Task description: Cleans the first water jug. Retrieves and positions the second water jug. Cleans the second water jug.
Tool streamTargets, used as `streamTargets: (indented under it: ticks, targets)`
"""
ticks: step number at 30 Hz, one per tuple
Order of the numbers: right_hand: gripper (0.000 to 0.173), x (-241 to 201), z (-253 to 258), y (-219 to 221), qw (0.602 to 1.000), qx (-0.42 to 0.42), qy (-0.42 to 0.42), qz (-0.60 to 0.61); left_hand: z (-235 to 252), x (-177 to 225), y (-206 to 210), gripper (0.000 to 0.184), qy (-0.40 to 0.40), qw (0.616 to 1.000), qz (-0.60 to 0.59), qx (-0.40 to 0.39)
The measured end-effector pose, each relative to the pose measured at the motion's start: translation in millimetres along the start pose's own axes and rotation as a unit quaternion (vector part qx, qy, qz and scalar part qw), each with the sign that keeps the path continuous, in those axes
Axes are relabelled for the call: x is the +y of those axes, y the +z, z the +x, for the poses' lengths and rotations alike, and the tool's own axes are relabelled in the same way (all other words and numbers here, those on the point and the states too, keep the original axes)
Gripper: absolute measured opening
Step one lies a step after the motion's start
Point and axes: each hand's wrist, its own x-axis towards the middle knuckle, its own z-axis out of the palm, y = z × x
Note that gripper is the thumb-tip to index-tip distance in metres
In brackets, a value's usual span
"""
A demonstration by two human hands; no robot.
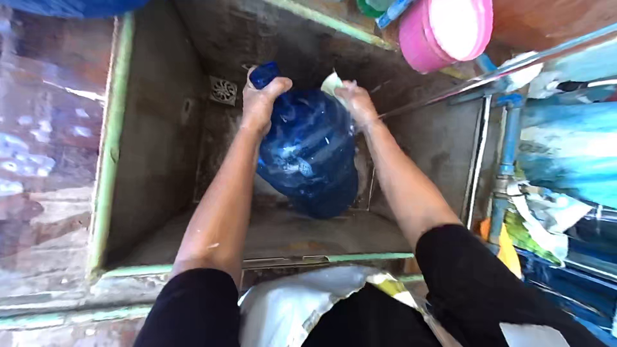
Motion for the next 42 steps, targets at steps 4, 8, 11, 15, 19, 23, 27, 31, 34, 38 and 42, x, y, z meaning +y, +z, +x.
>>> streamTargets:
  ticks: [4, 8, 11, 15, 19, 23, 27, 31, 34, 38, 42]
  targets:
    - [0.04, 44.0, -48.7, 53.5, 0.998, 0.053, -0.038, -0.016, 25.7, -20.2, -49.8, 0.057, -0.092, 0.982, 0.038, 0.163]
    - [0.045, 48.1, -115.1, 116.7, 0.966, 0.024, -0.235, -0.107, 45.0, -46.6, -87.9, 0.067, -0.177, 0.938, 0.039, 0.296]
    - [0.051, 26.0, -41.7, 82.7, 0.994, -0.011, -0.078, -0.073, 40.8, -47.1, -86.6, 0.049, -0.13, 0.972, 0.012, 0.197]
    - [0.044, 61.4, 18.2, 34.5, 0.99, 0.024, 0.104, -0.093, 33.2, -41.9, -65.9, 0.025, -0.091, 0.995, -0.028, -0.022]
    - [0.03, 75.8, -108.8, 69.7, 0.966, 0.092, -0.046, -0.238, 62.5, -66.8, -82.6, 0.064, -0.232, 0.942, 0.065, 0.236]
    - [0.035, 84.2, -50.0, 52.4, 0.963, 0.072, 0.055, -0.252, 66.5, -80.2, -91.6, 0.057, -0.203, 0.944, 0.049, 0.255]
    - [0.039, 104.2, -25.3, 19.3, 0.94, 0.034, 0.182, -0.288, 50.4, -90.2, -95.0, 0.048, -0.208, 0.952, 0.033, 0.224]
    - [0.028, 112.5, -144.5, 28.9, 0.96, 0.06, 0.018, -0.274, 52.5, -104.3, -123.1, 0.055, -0.265, 0.927, 0.059, 0.258]
    - [0.031, 131.6, -82.9, 1.3, 0.951, 0.045, 0.129, -0.278, 58.5, -107.2, -111.2, 0.036, -0.215, 0.947, 0.032, 0.236]
    - [0.036, 175.5, -34.8, -26.5, 0.934, 0.026, 0.261, -0.243, 43.8, -112.1, -119.3, 0.022, -0.18, 0.971, -0.071, 0.143]
    - [0.031, 138.2, -139.1, -14.2, 0.982, 0.029, 0.095, -0.16, 45.5, -104.1, -143.8, 0.044, -0.254, 0.945, 0.039, 0.2]
